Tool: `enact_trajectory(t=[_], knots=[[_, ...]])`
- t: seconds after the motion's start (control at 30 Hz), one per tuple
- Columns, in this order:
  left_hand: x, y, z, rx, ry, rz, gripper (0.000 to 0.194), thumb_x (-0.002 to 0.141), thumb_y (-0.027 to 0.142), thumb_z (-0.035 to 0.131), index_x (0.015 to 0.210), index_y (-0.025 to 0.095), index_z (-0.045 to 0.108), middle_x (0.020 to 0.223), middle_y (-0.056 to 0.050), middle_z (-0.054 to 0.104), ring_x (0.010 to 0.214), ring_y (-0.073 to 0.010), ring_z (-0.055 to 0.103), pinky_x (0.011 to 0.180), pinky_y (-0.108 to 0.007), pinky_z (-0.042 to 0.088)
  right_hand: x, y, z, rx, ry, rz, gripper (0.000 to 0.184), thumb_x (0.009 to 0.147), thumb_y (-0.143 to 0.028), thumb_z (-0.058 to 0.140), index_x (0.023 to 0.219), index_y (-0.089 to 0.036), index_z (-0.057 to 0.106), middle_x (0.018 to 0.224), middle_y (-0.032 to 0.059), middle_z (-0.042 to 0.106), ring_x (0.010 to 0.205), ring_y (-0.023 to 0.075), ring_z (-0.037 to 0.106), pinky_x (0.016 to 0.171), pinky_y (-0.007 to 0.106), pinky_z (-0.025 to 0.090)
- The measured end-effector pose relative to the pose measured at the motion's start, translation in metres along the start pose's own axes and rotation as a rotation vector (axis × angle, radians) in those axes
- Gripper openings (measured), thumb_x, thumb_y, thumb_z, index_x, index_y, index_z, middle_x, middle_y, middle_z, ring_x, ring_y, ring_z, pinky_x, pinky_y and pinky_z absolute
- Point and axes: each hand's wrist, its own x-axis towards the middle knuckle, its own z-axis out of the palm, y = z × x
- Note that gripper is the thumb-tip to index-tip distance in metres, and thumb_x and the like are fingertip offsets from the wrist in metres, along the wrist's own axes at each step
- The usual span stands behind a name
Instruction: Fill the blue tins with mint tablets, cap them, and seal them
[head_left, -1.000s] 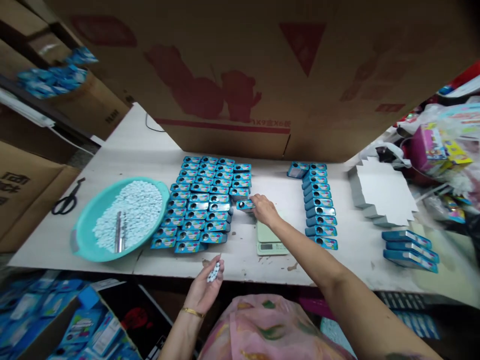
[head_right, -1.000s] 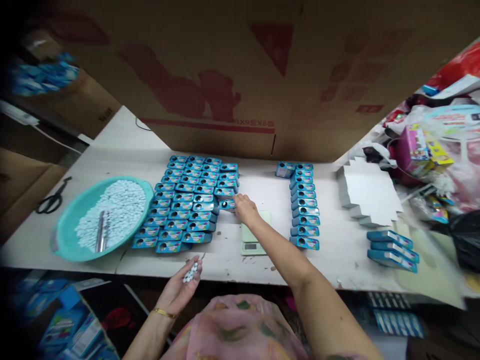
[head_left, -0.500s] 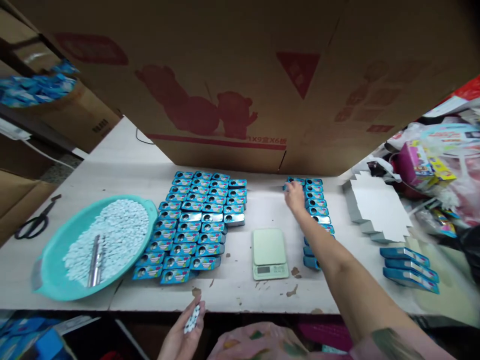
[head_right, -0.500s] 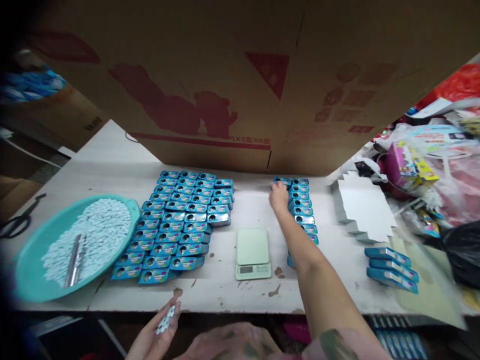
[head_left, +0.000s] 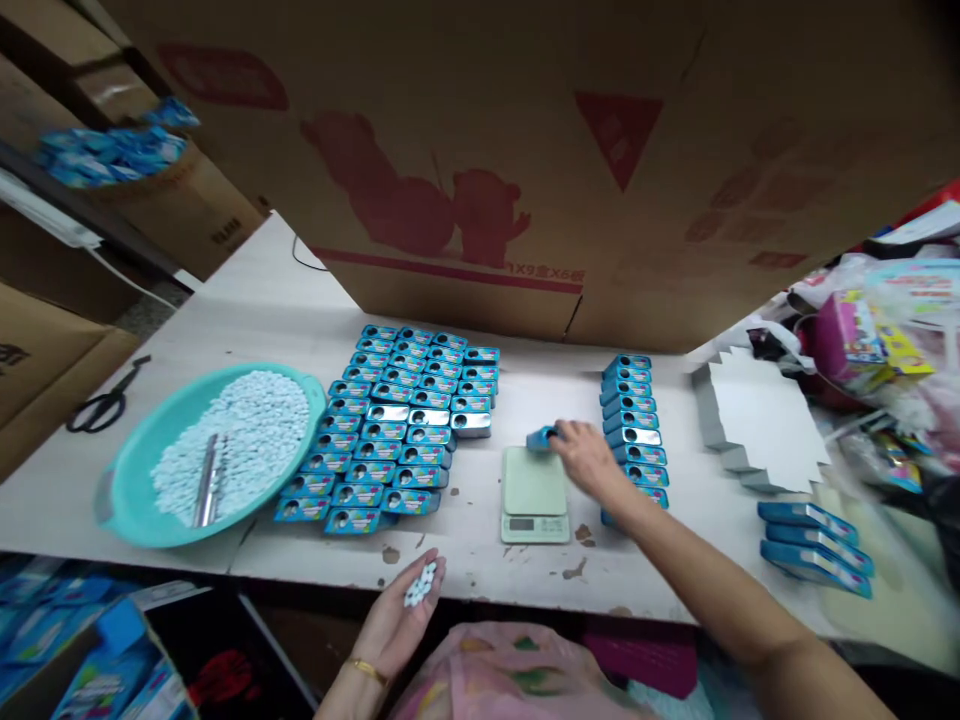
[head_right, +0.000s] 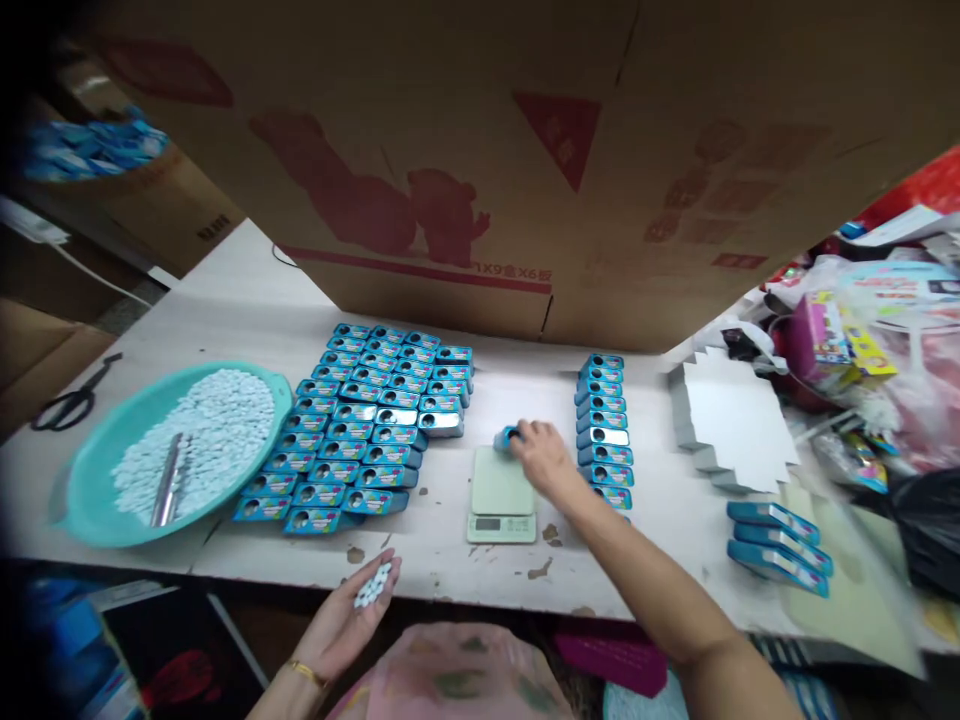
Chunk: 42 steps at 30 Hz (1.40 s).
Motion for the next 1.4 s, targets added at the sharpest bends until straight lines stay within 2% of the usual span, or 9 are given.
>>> enact_trajectory(t=[0.1,0.2,0.33,0.5,0.67,0.93,1.07,1.23,1.4], knots=[[0.002,-0.003,0.012,0.015,-0.057,-0.005,0.015,0.071,0.002,0.047,0.084,0.004,0.055,0.082,-0.012,0.058,0.075,-0.0163,0.06,0.061,-0.022,0.053,-0.023,-0.047,-0.002,0.034,-0.068,-0.113,0.02,0.076,-0.012,0.046,0.091,-0.02,0.056,0.095,0.0067,0.052,0.08,0.018,0.044,0.069,0.031,0.033],[0.002,-0.006,0.017,0.032,-0.096,0.001,0.013,0.071,0.002,0.047,0.081,0.004,0.056,0.081,-0.013,0.059,0.076,-0.0172,0.06,0.062,-0.024,0.053,-0.034,-0.065,0.003,0.122,-0.068,-0.116,0.017,0.078,-0.016,0.047,0.091,-0.019,0.057,0.095,0.0071,0.054,0.082,0.0187,0.047,0.071,0.032,0.037],[-0.001,-0.006,0.01,0.031,-0.095,-0.011,0.014,0.072,0.002,0.046,0.082,0.005,0.056,0.08,-0.012,0.059,0.074,-0.0162,0.061,0.061,-0.024,0.053,-0.052,-0.047,0.011,0.321,0.118,0.086,0.024,0.079,-0.029,0.048,0.1,-0.02,0.055,0.107,0.0068,0.053,0.094,0.0195,0.048,0.08,0.033,0.039],[-0.004,-0.005,-0.005,-0.017,-0.072,-0.047,0.017,0.074,0.002,0.043,0.085,0.005,0.056,0.081,-0.012,0.059,0.075,-0.0161,0.06,0.061,-0.023,0.054,-0.087,-0.013,0.018,0.479,0.229,0.307,0.022,0.08,-0.026,0.044,0.098,-0.02,0.057,0.098,0.0056,0.058,0.091,0.0188,0.052,0.078,0.034,0.042],[-0.003,-0.005,-0.008,-0.03,-0.088,-0.072,0.018,0.074,0.004,0.043,0.087,0.005,0.055,0.084,-0.013,0.059,0.078,-0.0171,0.06,0.063,-0.026,0.054,-0.099,-0.011,0.023,0.531,0.289,0.349,0.021,0.08,-0.024,0.045,0.095,-0.019,0.057,0.093,0.0058,0.06,0.089,0.0185,0.053,0.078,0.034,0.043],[-0.007,-0.007,0.003,0.016,-0.153,-0.038,0.024,0.073,0.001,0.042,0.093,0.005,0.054,0.09,-0.015,0.059,0.086,-0.0198,0.058,0.068,-0.028,0.053,-0.077,-0.034,0.007,0.588,0.371,0.278,0.024,0.08,-0.023,0.044,0.102,-0.02,0.053,0.095,0.0062,0.057,0.091,0.0182,0.05,0.079,0.034,0.042],[-0.01,-0.016,0.01,0.083,-0.242,-0.056,0.025,0.071,0.001,0.043,0.093,0.005,0.055,0.095,-0.017,0.059,0.089,-0.0199,0.057,0.073,-0.028,0.051,-0.08,-0.089,-0.005,0.68,0.284,0.135,0.023,0.081,-0.021,0.042,0.101,-0.019,0.052,0.092,0.0063,0.056,0.088,0.0165,0.048,0.078,0.03,0.042],[-0.01,-0.03,0.019,0.198,-0.383,-0.048,0.028,0.07,0.003,0.046,0.094,0.01,0.057,0.091,-0.009,0.061,0.076,-0.0132,0.059,0.064,-0.022,0.049,-0.08,-0.163,-0.008,0.568,0.008,-0.088,0.034,0.078,-0.024,0.048,0.11,-0.013,0.044,0.094,0.0081,0.052,0.085,0.018,0.044,0.074,0.031,0.041],[-0.01,-0.028,0.039,0.23,-0.447,-0.024,0.031,0.067,0.002,0.046,0.094,0.012,0.059,0.089,-0.007,0.062,0.075,-0.0107,0.057,0.069,-0.021,0.046,-0.066,-0.156,-0.004,0.452,-0.057,-0.102,0.023,0.079,-0.016,0.045,0.102,-0.014,0.048,0.089,0.007,0.05,0.08,0.0172,0.043,0.068,0.028,0.04]])
